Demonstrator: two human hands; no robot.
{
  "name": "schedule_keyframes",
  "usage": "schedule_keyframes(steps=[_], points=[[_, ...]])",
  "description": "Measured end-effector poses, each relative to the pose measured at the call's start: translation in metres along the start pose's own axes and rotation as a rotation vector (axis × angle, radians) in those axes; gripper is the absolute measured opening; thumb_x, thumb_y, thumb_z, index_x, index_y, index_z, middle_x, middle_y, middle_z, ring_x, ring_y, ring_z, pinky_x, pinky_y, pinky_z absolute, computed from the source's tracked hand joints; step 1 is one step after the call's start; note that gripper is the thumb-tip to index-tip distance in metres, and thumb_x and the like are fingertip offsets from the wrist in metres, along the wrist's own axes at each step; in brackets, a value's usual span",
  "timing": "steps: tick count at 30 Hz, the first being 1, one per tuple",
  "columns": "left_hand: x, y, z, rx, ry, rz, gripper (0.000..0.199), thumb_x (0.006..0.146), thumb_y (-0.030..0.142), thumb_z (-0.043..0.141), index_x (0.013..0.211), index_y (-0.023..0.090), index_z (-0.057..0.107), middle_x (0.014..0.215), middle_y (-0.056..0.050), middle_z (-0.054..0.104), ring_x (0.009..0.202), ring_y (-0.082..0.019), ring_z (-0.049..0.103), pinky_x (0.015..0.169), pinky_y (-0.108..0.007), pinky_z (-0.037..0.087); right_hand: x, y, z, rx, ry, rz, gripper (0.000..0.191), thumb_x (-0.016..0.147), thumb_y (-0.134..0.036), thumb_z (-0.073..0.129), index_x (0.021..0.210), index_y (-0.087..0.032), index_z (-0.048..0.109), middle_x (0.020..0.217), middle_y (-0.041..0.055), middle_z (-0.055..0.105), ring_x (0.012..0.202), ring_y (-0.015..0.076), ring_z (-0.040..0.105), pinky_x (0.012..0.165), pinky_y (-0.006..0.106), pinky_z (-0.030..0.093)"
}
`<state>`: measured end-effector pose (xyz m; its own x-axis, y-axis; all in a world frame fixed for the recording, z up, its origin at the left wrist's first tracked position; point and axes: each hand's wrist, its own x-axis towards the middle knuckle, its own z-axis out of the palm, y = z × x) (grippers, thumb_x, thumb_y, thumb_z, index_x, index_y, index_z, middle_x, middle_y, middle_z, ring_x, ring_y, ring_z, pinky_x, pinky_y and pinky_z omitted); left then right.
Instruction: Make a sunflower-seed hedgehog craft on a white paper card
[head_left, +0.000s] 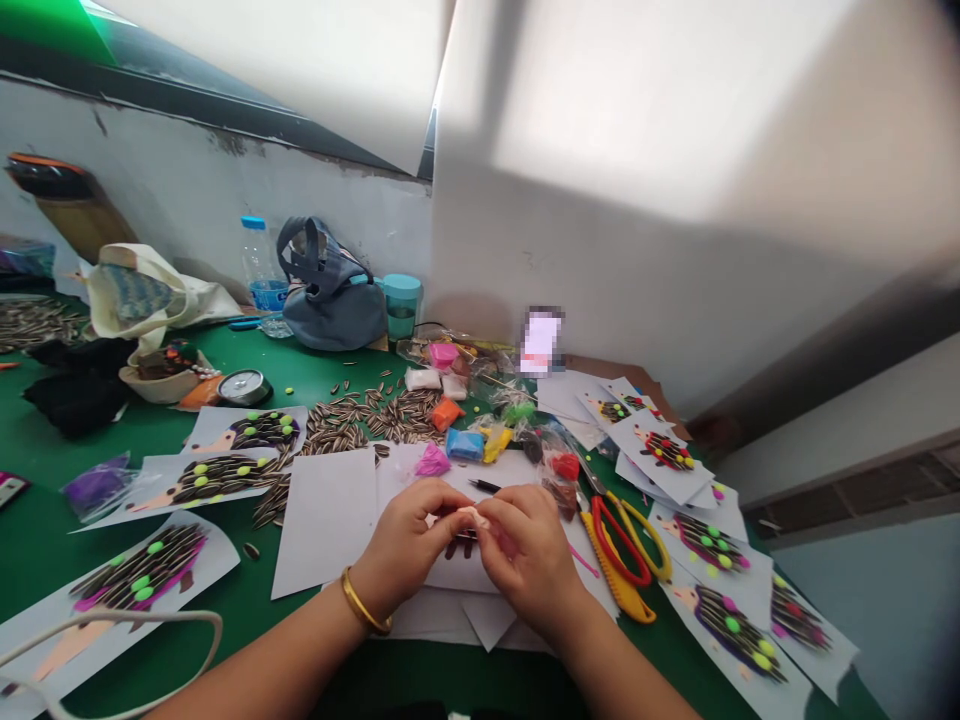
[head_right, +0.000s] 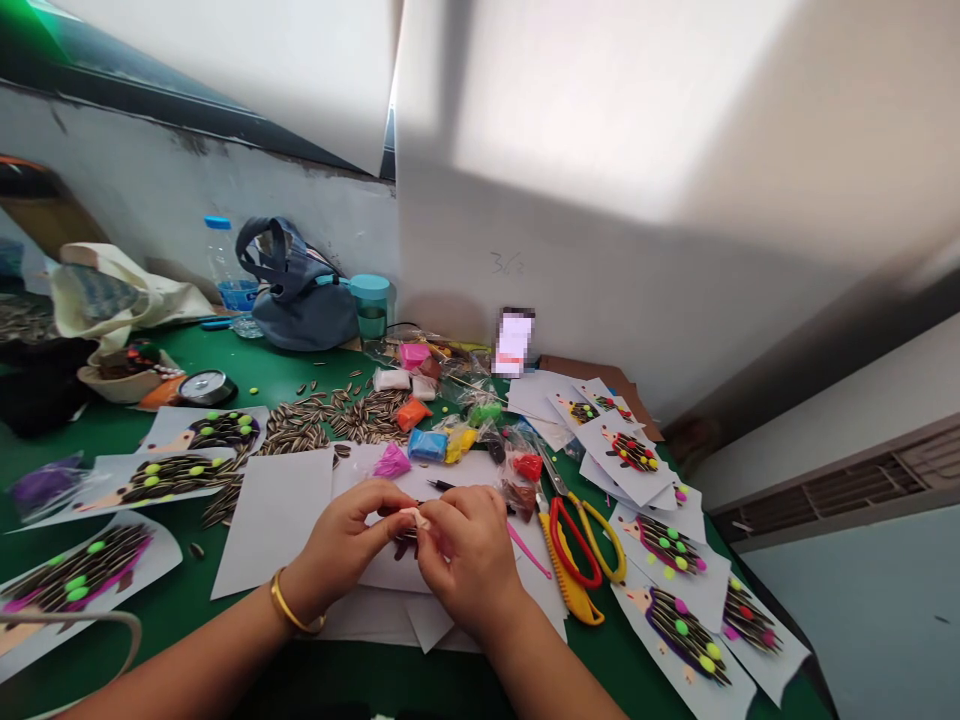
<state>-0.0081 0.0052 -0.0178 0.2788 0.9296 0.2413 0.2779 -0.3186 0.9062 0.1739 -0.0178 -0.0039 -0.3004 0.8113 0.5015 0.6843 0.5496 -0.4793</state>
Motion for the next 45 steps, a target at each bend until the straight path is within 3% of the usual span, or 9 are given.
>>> schedule_keyframes(steps=[7,14,18,21,27,30,35,41,45], points=[[-0.001,0.0,0.001,0.081,0.028,-0.001,0.016,0.085,0.027,0.066,0.072,0.019,0.062,0.071,0.001,0.063,0.069,-0.014,0.059,0.066,-0.026,0.049,0.0,-0.001,-0.001,0.033,-0.059,-0.003,0.021,0.085,-0.015,0.055,0.1,-0.024,0.067,0.092,0.0043,0.063,0.089,0.0209,0.057,0.085,0.039,0.04],[-0.004,-0.001,0.004,-0.066,-0.011,0.054,0.018,0.093,0.026,0.054,0.104,0.022,0.068,0.088,-0.003,0.064,0.07,-0.014,0.063,0.066,-0.027,0.054,0.0,0.0,-0.001,0.017,-0.069,-0.005,0.018,0.085,-0.015,0.054,0.096,-0.023,0.066,0.088,0.0038,0.062,0.087,0.021,0.055,0.084,0.04,0.039],[-0.002,-0.003,0.001,0.031,0.013,0.115,0.022,0.096,0.023,0.049,0.105,0.023,0.069,0.093,-0.005,0.063,0.082,-0.016,0.063,0.075,-0.029,0.054,0.0,0.001,-0.001,0.04,-0.052,-0.034,0.017,0.085,-0.015,0.053,0.096,-0.023,0.065,0.088,0.0037,0.061,0.086,0.0206,0.055,0.084,0.04,0.038],[-0.001,-0.003,-0.002,0.114,0.067,0.1,0.017,0.095,0.023,0.051,0.097,0.022,0.068,0.091,-0.004,0.066,0.087,-0.017,0.062,0.08,-0.031,0.051,-0.001,0.001,-0.003,0.071,-0.046,-0.061,0.018,0.086,-0.015,0.052,0.098,-0.023,0.064,0.089,0.0038,0.061,0.085,0.0201,0.055,0.084,0.04,0.039],[-0.001,0.002,-0.001,-0.025,0.036,-0.009,0.015,0.084,0.026,0.068,0.072,0.018,0.063,0.071,0.002,0.061,0.061,-0.012,0.059,0.06,-0.024,0.05,-0.001,0.003,-0.002,0.075,-0.061,-0.028,0.018,0.086,-0.017,0.055,0.1,-0.022,0.064,0.092,0.0046,0.063,0.088,0.0213,0.055,0.085,0.04,0.039],[-0.001,-0.001,0.002,-0.073,0.028,0.005,0.01,0.087,0.026,0.062,0.086,0.019,0.07,0.08,-0.001,0.064,0.064,-0.012,0.062,0.063,-0.025,0.053,-0.001,0.005,0.0,0.081,-0.027,-0.031,0.018,0.086,-0.018,0.057,0.103,-0.021,0.062,0.091,0.0053,0.063,0.088,0.0219,0.055,0.084,0.04,0.04],[-0.002,-0.006,0.004,-0.138,0.064,-0.087,0.026,0.089,0.031,0.059,0.112,0.02,0.066,0.093,-0.005,0.07,0.07,-0.015,0.066,0.062,-0.026,0.056,-0.002,0.008,0.0,0.076,-0.017,-0.083,0.039,0.092,-0.017,0.05,0.13,-0.026,0.054,0.097,0.0053,0.063,0.09,0.021,0.057,0.084,0.04,0.042],[-0.003,-0.004,0.002,-0.174,0.027,-0.123,0.019,0.087,0.034,0.061,0.095,0.018,0.067,0.074,-0.001,0.067,0.06,-0.014,0.063,0.059,-0.026,0.054,-0.003,0.01,0.002,0.07,-0.002,-0.064,0.018,0.093,-0.022,0.052,0.107,-0.023,0.063,0.096,0.0058,0.063,0.09,0.0212,0.058,0.082,0.038,0.042],[-0.001,-0.004,0.002,-0.197,0.109,-0.141,0.019,0.081,0.034,0.068,0.092,0.018,0.067,0.077,-0.002,0.067,0.07,-0.016,0.065,0.062,-0.026,0.054,-0.002,0.019,0.001,0.035,0.048,-0.058,0.013,0.093,-0.027,0.054,0.102,-0.021,0.061,0.094,0.0056,0.064,0.089,0.0213,0.058,0.083,0.038,0.041]])
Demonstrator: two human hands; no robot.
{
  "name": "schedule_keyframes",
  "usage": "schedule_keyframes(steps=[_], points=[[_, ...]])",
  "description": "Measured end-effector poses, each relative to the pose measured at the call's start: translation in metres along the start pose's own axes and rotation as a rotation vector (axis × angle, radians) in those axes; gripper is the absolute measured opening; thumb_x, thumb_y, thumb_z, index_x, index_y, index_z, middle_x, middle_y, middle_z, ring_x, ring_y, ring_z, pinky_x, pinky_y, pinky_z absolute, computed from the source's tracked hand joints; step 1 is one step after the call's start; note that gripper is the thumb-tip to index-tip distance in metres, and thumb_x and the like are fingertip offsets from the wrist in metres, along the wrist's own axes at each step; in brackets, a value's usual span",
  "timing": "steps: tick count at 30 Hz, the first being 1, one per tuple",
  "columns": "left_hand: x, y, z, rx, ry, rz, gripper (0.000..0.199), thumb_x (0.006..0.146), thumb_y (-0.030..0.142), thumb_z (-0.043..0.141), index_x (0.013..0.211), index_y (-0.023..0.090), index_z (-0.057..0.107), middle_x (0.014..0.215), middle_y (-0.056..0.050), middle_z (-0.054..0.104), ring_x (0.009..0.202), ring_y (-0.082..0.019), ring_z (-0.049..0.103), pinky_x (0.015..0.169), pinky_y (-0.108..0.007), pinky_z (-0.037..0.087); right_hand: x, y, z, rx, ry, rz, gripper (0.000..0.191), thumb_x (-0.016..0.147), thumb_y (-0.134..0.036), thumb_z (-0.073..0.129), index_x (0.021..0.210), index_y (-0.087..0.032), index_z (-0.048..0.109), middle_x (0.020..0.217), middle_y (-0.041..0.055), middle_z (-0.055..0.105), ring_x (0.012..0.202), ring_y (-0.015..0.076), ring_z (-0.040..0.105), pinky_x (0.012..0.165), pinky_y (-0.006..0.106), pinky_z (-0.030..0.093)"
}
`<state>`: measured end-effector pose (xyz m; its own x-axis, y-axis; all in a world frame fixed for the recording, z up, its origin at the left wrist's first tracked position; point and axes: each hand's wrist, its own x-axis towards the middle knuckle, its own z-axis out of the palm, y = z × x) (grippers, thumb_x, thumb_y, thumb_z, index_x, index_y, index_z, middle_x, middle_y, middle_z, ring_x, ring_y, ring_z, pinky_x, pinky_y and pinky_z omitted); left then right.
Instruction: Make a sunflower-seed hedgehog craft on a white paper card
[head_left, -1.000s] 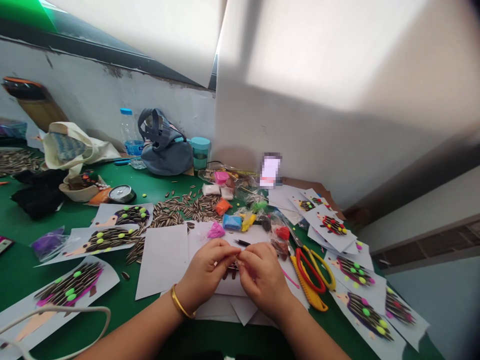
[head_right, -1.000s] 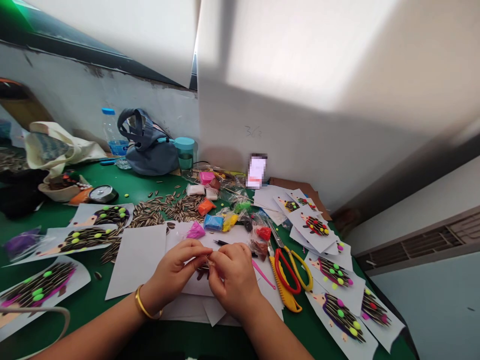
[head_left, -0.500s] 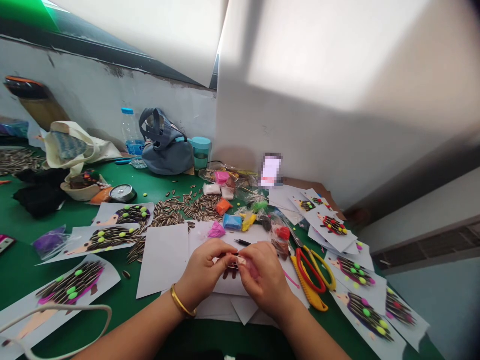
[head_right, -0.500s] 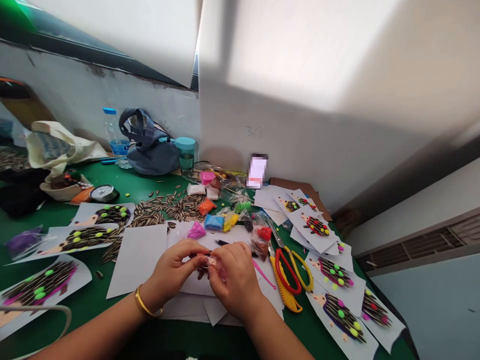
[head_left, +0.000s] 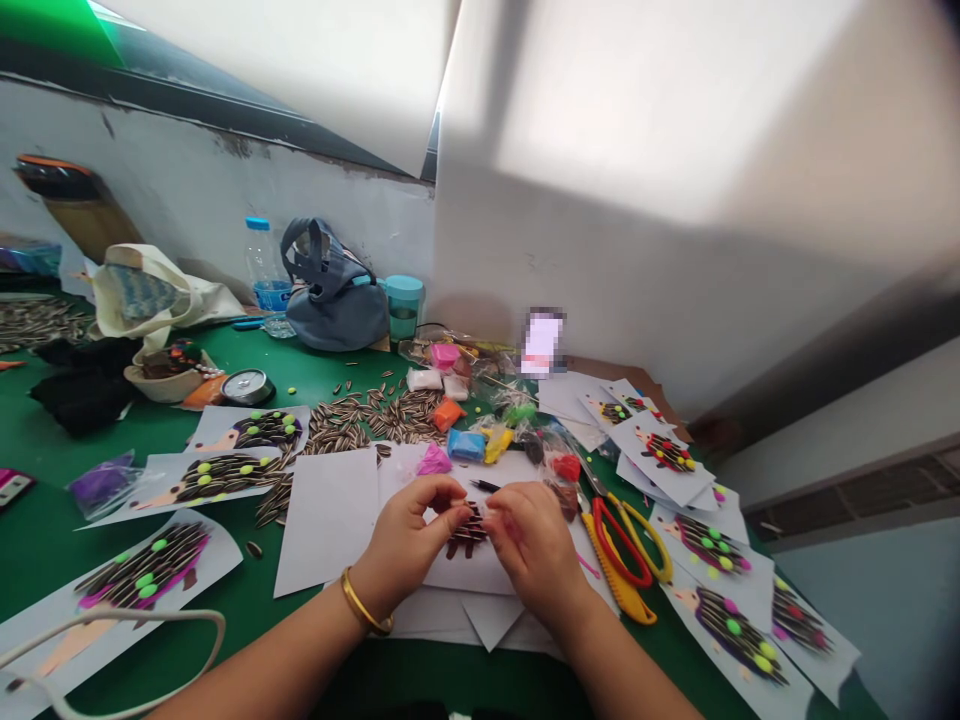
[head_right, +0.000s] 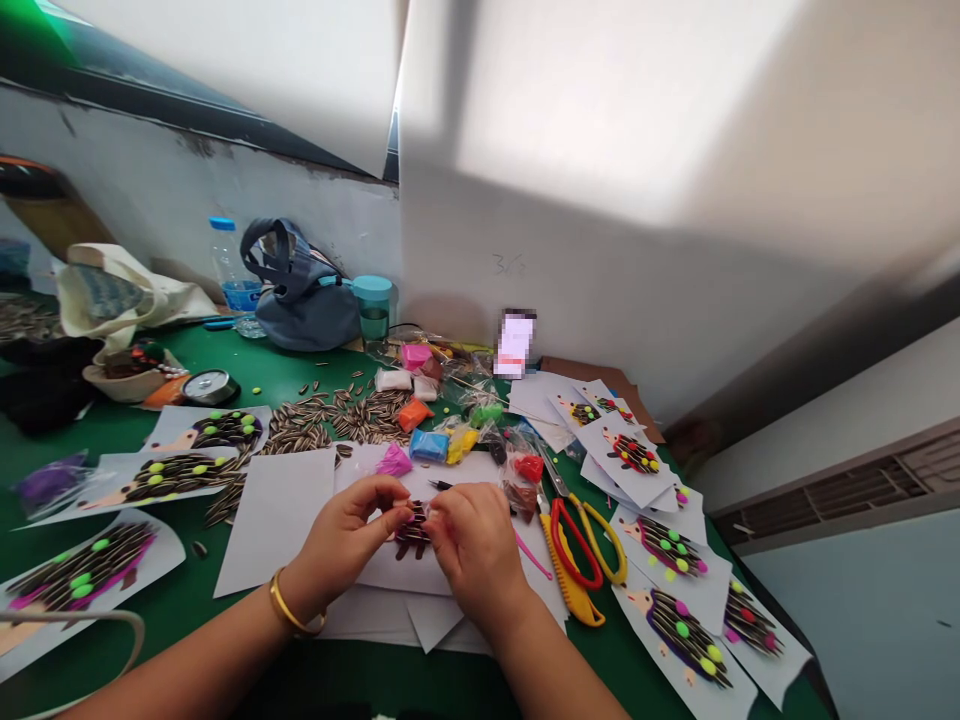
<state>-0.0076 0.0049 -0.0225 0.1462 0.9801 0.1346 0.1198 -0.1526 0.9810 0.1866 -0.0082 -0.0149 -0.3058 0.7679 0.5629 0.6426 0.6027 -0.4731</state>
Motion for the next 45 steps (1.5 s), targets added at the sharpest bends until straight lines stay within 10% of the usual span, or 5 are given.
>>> schedule_keyframes(steps=[4,9,15,27,45], points=[[0.001,0.005,0.0,-0.056,-0.021,-0.074,0.028,0.087,0.037,0.059,0.105,0.018,0.068,0.09,-0.008,0.072,0.083,-0.02,0.068,0.063,-0.027,0.055,0.004,0.017,-0.007,-0.169,0.091,0.082,0.023,0.095,-0.03,0.053,0.114,-0.02,0.06,0.107,0.0085,0.066,0.103,0.0244,0.058,0.093,0.041,0.037],[0.001,0.012,0.001,-0.124,-0.104,-0.138,0.029,0.085,0.043,0.06,0.079,0.015,0.069,0.061,-0.001,0.064,0.055,-0.014,0.06,0.054,-0.026,0.051,0.009,0.038,-0.003,-0.34,0.093,0.166,0.027,0.097,-0.027,0.049,0.121,-0.02,0.059,0.111,0.0087,0.069,0.104,0.0237,0.061,0.097,0.041,0.035],[0.003,0.01,0.004,-0.386,-0.109,-0.297,0.043,0.073,0.044,0.076,0.106,0.016,0.071,0.089,-0.007,0.074,0.079,-0.019,0.068,0.067,-0.029,0.054,0.007,0.051,0.008,-0.441,0.037,0.137,0.033,0.092,-0.012,0.046,0.119,-0.022,0.063,0.128,0.008,0.065,0.125,0.0253,0.052,0.107,0.046,0.028],[0.003,0.008,0.002,-0.614,-0.128,-0.378,0.034,0.072,0.038,0.081,0.093,0.016,0.067,0.076,-0.001,0.066,0.066,-0.011,0.058,0.06,-0.022,0.044,0.003,0.003,-0.004,-0.13,0.105,-0.058,0.033,0.09,-0.016,0.055,0.122,-0.023,0.06,0.112,0.0082,0.066,0.107,0.0249,0.058,0.094,0.044,0.044],[-0.001,0.014,0.005,-0.287,-0.354,-0.296,0.047,0.084,0.057,0.059,0.066,0.014,0.061,0.057,0.002,0.05,0.057,-0.011,0.042,0.058,-0.024,0.035,-0.002,-0.019,-0.001,0.08,0.018,-0.062,0.026,0.093,-0.025,0.06,0.118,-0.025,0.063,0.093,0.0047,0.066,0.087,0.0211,0.058,0.079,0.039,0.045]])
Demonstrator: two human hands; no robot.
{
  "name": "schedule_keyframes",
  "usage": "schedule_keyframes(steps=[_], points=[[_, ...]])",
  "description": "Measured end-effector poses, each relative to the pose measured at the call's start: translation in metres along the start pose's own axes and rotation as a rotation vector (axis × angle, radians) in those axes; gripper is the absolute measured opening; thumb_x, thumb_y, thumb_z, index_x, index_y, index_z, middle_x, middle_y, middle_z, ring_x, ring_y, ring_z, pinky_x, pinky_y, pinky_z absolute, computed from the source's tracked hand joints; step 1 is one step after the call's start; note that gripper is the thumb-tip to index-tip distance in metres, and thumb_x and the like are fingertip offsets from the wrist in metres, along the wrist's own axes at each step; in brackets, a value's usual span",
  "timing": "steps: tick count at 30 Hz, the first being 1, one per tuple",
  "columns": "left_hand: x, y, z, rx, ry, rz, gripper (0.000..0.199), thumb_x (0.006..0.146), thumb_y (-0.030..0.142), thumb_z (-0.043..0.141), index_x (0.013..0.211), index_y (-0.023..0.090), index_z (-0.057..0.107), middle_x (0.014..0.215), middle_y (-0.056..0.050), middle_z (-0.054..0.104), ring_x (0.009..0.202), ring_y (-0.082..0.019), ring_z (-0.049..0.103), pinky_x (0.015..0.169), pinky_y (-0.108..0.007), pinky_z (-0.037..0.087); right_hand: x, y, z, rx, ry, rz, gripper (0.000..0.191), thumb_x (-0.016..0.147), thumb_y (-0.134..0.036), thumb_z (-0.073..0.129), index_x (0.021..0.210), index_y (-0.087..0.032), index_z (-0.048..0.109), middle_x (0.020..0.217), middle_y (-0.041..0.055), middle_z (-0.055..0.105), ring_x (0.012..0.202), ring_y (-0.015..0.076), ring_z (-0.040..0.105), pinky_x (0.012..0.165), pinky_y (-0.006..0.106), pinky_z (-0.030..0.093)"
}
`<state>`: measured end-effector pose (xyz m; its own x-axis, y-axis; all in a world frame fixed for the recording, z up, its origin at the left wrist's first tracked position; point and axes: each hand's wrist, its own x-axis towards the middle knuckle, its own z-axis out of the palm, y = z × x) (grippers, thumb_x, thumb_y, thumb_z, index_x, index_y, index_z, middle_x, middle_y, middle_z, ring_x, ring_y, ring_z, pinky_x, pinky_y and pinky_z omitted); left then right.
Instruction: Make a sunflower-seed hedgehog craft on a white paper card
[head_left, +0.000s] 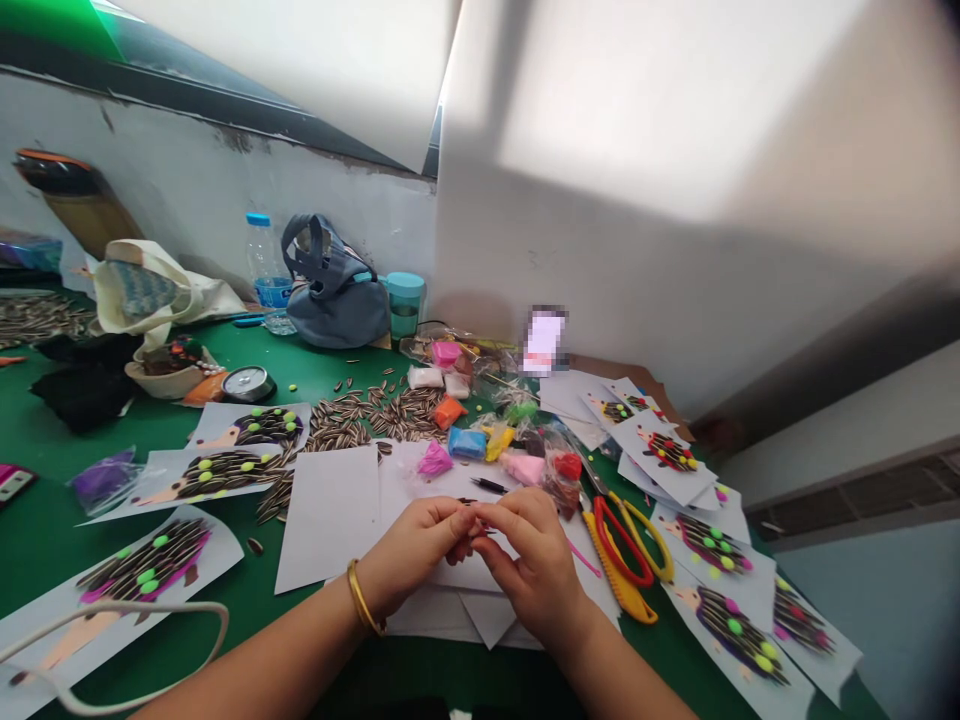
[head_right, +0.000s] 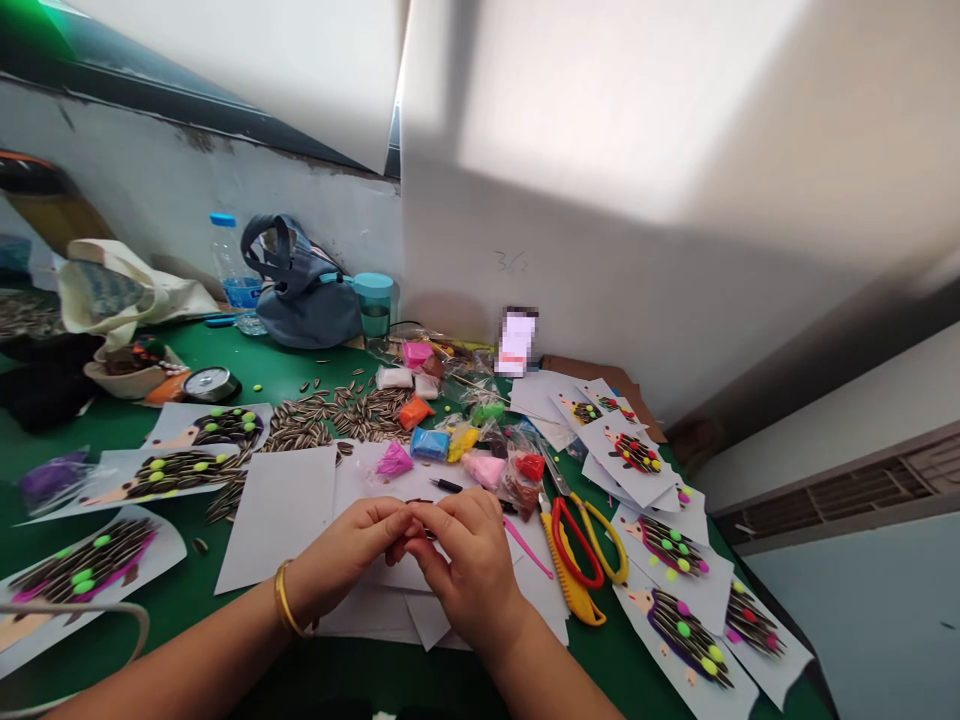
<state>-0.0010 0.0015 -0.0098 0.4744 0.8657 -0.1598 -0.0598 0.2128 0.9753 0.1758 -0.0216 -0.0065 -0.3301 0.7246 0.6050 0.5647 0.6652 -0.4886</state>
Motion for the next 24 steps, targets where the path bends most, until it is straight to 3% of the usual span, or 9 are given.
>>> schedule_keyframes(steps=[6,10,14,19,24], points=[[0.0,0.001,-0.002,0.078,-0.019,0.047,0.053,0.086,0.063,0.051,0.065,0.015,0.06,0.061,0.0,0.054,0.061,-0.013,0.048,0.062,-0.025,0.039,0.001,0.002,-0.002,0.022,0.03,0.058,0.012,0.093,-0.023,0.059,0.098,-0.024,0.069,0.086,0.0041,0.065,0.084,0.0198,0.059,0.078,0.038,0.044],[0.001,-0.002,-0.004,0.099,-0.045,0.061,0.044,0.082,0.058,0.061,0.071,0.015,0.062,0.062,0.001,0.054,0.06,-0.012,0.047,0.061,-0.024,0.039,0.001,0.002,-0.002,0.062,-0.018,0.069,0.012,0.094,-0.026,0.058,0.099,-0.024,0.068,0.087,0.0043,0.066,0.085,0.0202,0.059,0.078,0.038,0.045],[0.001,-0.002,-0.004,0.15,-0.021,0.095,0.048,0.084,0.059,0.056,0.067,0.015,0.062,0.06,0.0,0.054,0.059,-0.012,0.048,0.06,-0.025,0.041,0.003,0.003,-0.003,0.086,-0.068,0.061,0.012,0.094,-0.026,0.056,0.1,-0.024,0.067,0.087,0.0038,0.067,0.084,0.02,0.06,0.079,0.037,0.046],[0.002,0.002,-0.011,0.16,0.193,0.1,0.051,0.085,0.063,0.051,0.085,0.015,0.068,0.063,-0.001,0.057,0.061,-0.015,0.055,0.059,-0.026,0.046,0.005,0.022,-0.012,-0.006,0.008,0.212,0.009,0.091,-0.026,0.055,0.091,-0.021,0.063,0.087,0.0053,0.067,0.084,0.0202,0.061,0.076,0.034,0.048],[0.003,0.006,-0.02,0.239,0.379,0.131,0.046,0.086,0.059,0.052,0.084,0.016,0.068,0.067,-0.001,0.058,0.065,-0.016,0.056,0.057,-0.025,0.046,0.005,0.04,-0.018,-0.107,-0.244,0.396,0.006,0.087,-0.024,0.058,0.087,-0.023,0.064,0.084,0.0012,0.068,0.079,0.0184,0.063,0.069,0.029,0.048]])
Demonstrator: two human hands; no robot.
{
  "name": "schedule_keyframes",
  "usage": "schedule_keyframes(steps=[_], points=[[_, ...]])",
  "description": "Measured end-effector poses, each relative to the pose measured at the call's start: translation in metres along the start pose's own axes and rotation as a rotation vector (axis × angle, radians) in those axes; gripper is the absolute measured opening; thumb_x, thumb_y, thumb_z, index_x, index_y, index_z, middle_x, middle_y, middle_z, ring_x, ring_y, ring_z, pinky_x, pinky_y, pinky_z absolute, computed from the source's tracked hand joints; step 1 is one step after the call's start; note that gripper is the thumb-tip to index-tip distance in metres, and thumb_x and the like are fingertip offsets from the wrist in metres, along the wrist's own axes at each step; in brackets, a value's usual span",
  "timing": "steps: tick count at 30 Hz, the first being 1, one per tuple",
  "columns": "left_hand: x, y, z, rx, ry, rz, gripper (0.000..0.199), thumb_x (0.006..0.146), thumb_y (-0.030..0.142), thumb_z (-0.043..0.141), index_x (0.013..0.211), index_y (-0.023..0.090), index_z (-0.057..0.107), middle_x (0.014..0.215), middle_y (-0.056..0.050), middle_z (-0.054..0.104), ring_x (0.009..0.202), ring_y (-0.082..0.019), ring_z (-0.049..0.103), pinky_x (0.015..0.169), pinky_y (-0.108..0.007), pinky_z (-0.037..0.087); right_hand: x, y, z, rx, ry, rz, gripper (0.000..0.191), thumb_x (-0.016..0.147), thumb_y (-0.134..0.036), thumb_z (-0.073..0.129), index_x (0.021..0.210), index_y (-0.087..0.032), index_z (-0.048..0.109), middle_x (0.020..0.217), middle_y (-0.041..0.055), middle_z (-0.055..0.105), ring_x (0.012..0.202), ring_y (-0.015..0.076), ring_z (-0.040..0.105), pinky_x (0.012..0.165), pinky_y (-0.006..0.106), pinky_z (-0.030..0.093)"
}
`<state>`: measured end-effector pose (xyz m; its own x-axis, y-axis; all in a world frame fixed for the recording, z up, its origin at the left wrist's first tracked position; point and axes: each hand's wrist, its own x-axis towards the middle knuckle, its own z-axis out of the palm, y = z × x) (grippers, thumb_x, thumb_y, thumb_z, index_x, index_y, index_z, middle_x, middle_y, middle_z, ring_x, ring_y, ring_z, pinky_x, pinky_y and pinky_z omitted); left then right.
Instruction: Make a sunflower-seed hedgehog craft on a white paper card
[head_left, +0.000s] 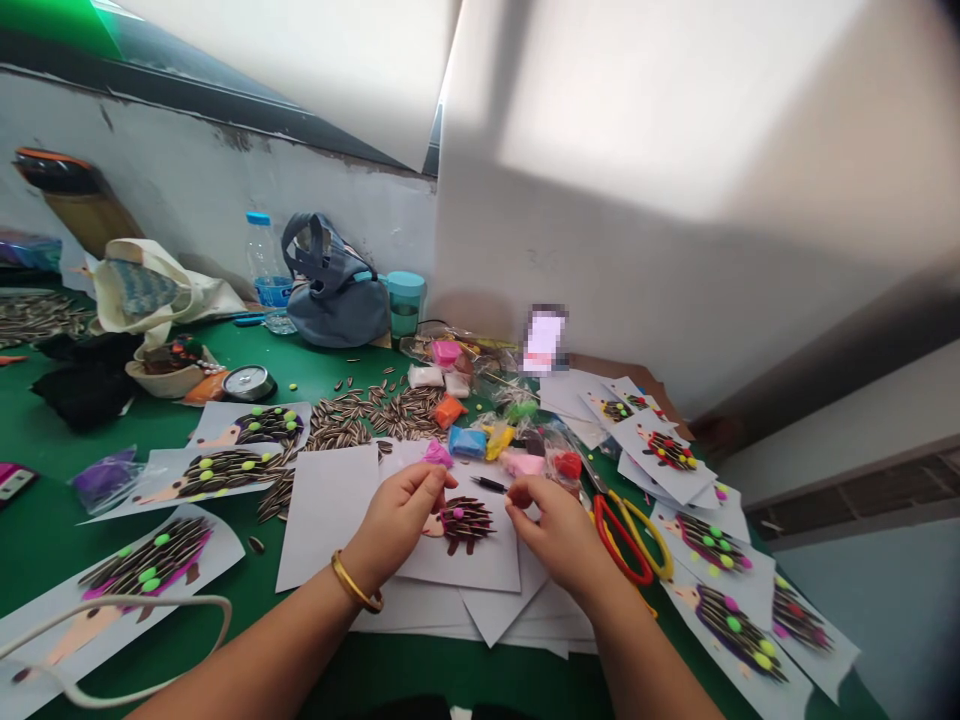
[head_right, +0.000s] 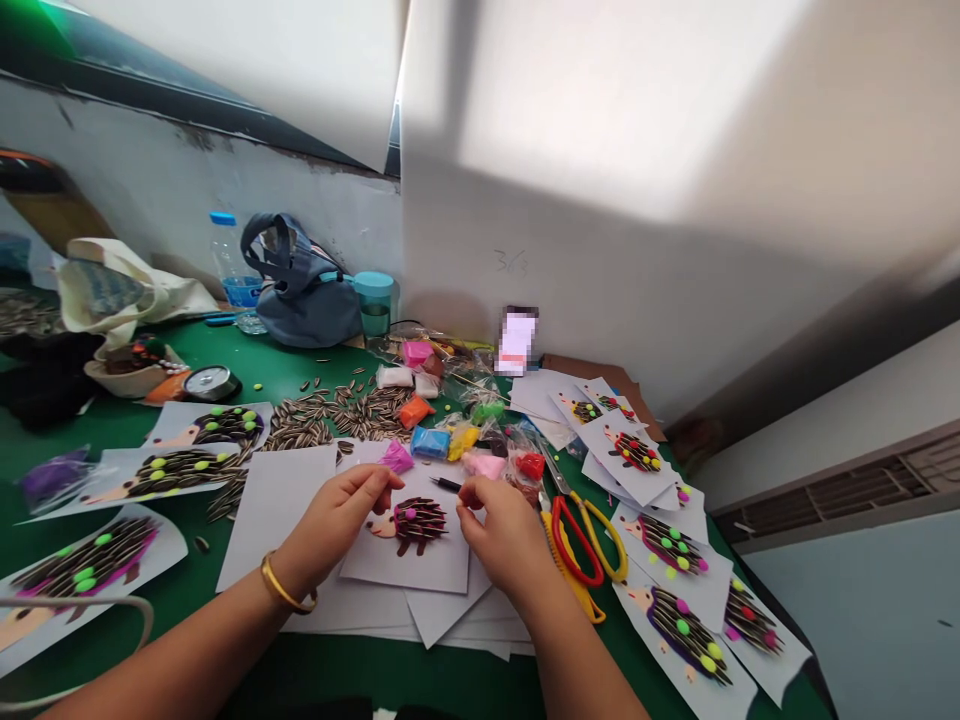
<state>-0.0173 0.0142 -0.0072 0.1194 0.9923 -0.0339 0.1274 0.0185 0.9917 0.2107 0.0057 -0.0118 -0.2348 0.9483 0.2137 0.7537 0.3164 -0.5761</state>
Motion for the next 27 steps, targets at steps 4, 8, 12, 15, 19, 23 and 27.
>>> schedule_keyframes(steps=[4,8,12,15,19,23,27], points=[[0.002,-0.002,-0.001,0.085,0.033,0.013,0.04,0.087,0.052,0.052,0.081,0.017,0.068,0.065,-0.001,0.058,0.064,-0.016,0.056,0.057,-0.025,0.045,0.001,0.0,0.002,-0.047,-0.081,-0.028,0.007,0.084,-0.02,0.061,0.083,-0.023,0.067,0.082,0.0015,0.07,0.078,0.0188,0.065,0.069,0.029,0.049],[0.006,-0.012,-0.001,0.229,0.039,0.078,0.027,0.088,0.041,0.053,0.088,0.019,0.07,0.081,-0.004,0.067,0.079,-0.02,0.063,0.07,-0.03,0.049,0.002,-0.001,0.006,-0.064,-0.057,-0.029,0.009,0.084,-0.017,0.06,0.082,-0.023,0.067,0.079,0.0015,0.071,0.075,0.0188,0.065,0.066,0.028,0.048],[0.008,-0.021,-0.001,0.386,0.021,0.172,0.022,0.089,0.027,0.051,0.098,0.022,0.07,0.103,-0.006,0.07,0.097,-0.024,0.063,0.088,-0.036,0.049,0.002,0.001,0.011,-0.109,-0.019,-0.037,0.009,0.084,-0.018,0.061,0.082,-0.023,0.068,0.079,0.0012,0.071,0.074,0.0189,0.066,0.067,0.029,0.048],[0.008,-0.023,-0.001,0.457,-0.015,0.167,0.026,0.09,0.023,0.046,0.102,0.021,0.069,0.106,-0.008,0.07,0.1,-0.024,0.063,0.09,-0.037,0.049,0.002,0.003,0.016,-0.13,0.022,-0.045,0.009,0.085,-0.019,0.062,0.084,-0.023,0.069,0.081,0.0016,0.072,0.077,0.0196,0.066,0.07,0.029,0.048],[0.007,-0.024,0.0,0.505,-0.043,0.138,0.029,0.09,0.022,0.044,0.104,0.021,0.069,0.106,-0.008,0.07,0.1,-0.025,0.063,0.089,-0.038,0.049,0.003,0.003,0.025,-0.098,0.046,-0.047,0.009,0.086,-0.019,0.062,0.088,-0.023,0.07,0.085,0.002,0.073,0.081,0.0199,0.066,0.074,0.03,0.048],[0.007,-0.026,0.001,0.531,-0.066,0.116,0.03,0.091,0.023,0.045,0.108,0.02,0.069,0.108,-0.009,0.071,0.102,-0.026,0.063,0.09,-0.039,0.048,0.004,0.002,0.03,-0.098,0.051,-0.024,0.009,0.086,-0.019,0.063,0.089,-0.022,0.071,0.086,0.0019,0.074,0.082,0.0202,0.066,0.075,0.03,0.048],[0.007,-0.027,0.001,0.545,-0.059,0.127,0.031,0.091,0.023,0.046,0.11,0.02,0.07,0.109,-0.009,0.071,0.103,-0.026,0.064,0.09,-0.038,0.048,0.006,0.001,0.031,-0.104,0.042,0.004,0.009,0.085,-0.018,0.065,0.088,-0.023,0.072,0.085,0.0015,0.074,0.083,0.0205,0.067,0.074,0.03,0.048]])
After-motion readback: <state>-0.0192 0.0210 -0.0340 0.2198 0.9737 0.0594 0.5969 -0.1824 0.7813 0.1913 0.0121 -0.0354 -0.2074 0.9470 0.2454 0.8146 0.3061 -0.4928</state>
